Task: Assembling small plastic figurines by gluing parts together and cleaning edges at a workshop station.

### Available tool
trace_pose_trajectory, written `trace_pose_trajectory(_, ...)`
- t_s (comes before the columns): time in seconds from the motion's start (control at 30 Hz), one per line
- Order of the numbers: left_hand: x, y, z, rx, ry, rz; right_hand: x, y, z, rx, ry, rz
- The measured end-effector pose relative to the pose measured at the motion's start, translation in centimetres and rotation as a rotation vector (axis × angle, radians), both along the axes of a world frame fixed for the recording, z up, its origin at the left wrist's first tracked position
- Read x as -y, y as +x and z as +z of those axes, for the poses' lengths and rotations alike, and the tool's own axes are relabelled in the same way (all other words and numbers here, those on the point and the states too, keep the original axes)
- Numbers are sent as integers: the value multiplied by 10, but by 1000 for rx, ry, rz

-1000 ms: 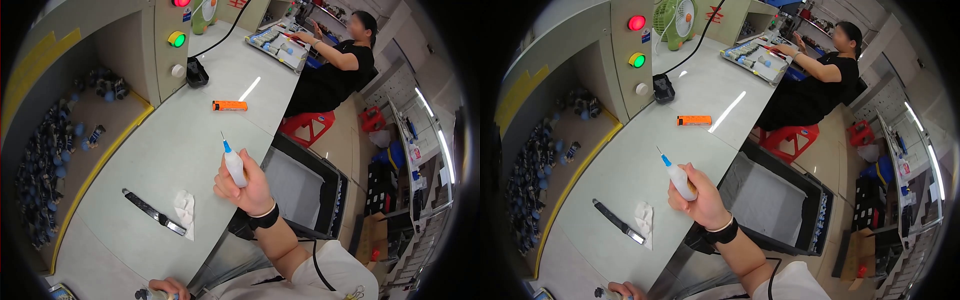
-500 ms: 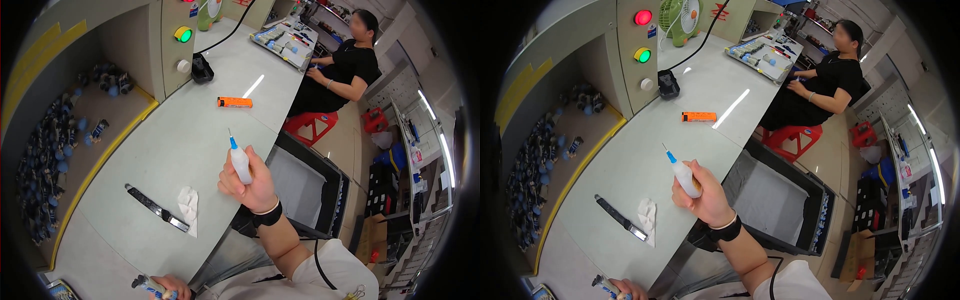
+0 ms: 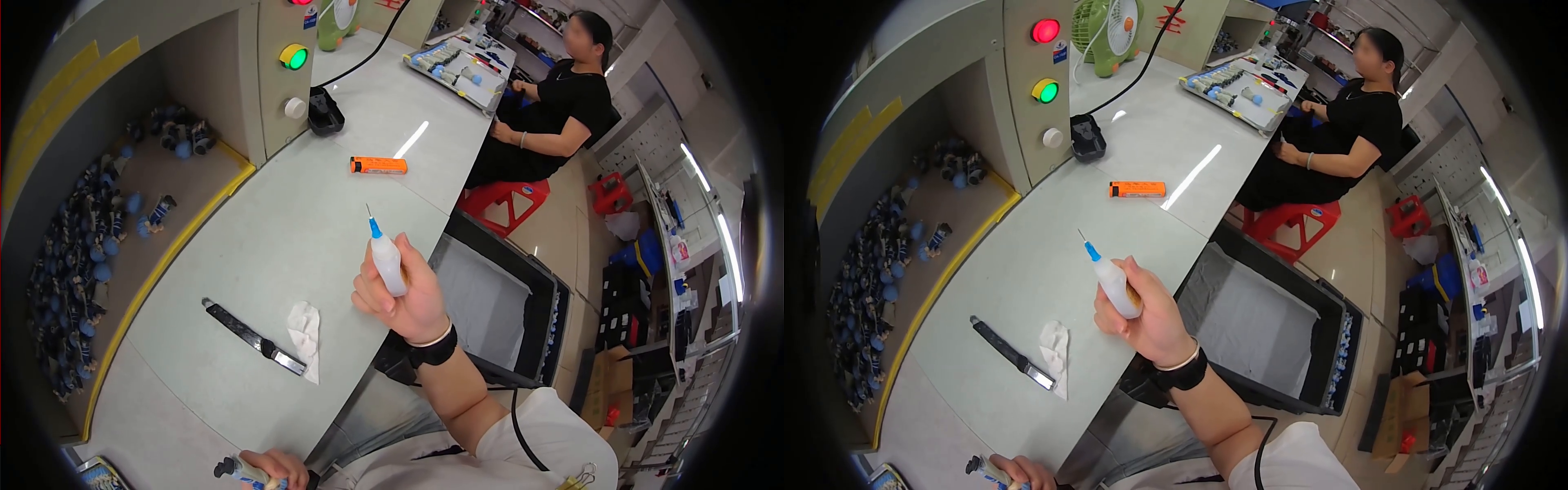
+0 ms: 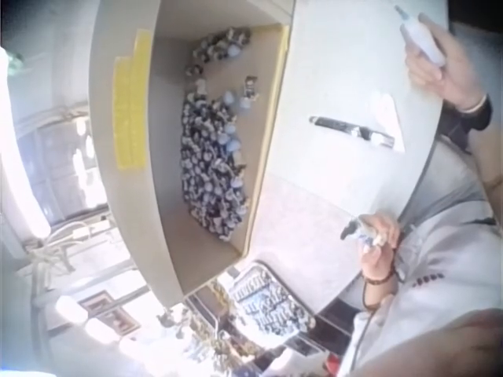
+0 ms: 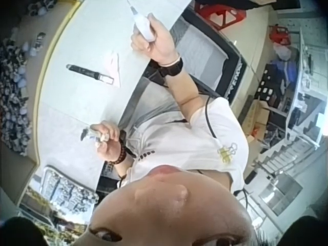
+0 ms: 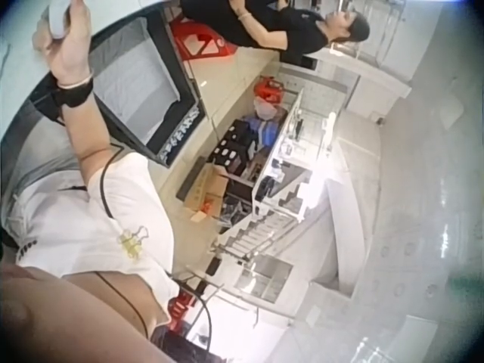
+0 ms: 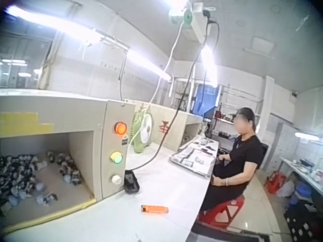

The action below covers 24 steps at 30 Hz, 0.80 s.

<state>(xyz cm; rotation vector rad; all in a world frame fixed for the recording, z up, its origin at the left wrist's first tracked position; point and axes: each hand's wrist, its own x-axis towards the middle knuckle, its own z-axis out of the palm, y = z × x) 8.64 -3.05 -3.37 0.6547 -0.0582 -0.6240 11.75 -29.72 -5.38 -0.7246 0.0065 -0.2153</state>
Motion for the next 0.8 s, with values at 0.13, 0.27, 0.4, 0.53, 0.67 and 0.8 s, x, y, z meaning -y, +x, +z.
trace_pose_trajectory(0.13, 2, 0, 1, 13, 51, -2, -4, 1, 6, -69, 7, -61)
trace_pose_trajectory(0.27, 4, 1, 1, 23, 55, 7, -3, 2, 4, -79, 7, -68)
trace_pose_trajectory(0.4, 5, 3, 0, 62, 73, -25, 0, 3, 3, -59, -9, -49)
trace_pose_trajectory(0.53, 6, 1, 3, 89, 48, 4, 3, 0, -1, 11, 25, 2)
trace_pose_trajectory(0.67, 1, 0, 0, 78, 26, -46, -1, -5, 0, -11, 12, -23)
trace_pose_trajectory(0.8, -3, -2, 1, 79, 11, 24, -11, -3, -3, -24, -40, -140)
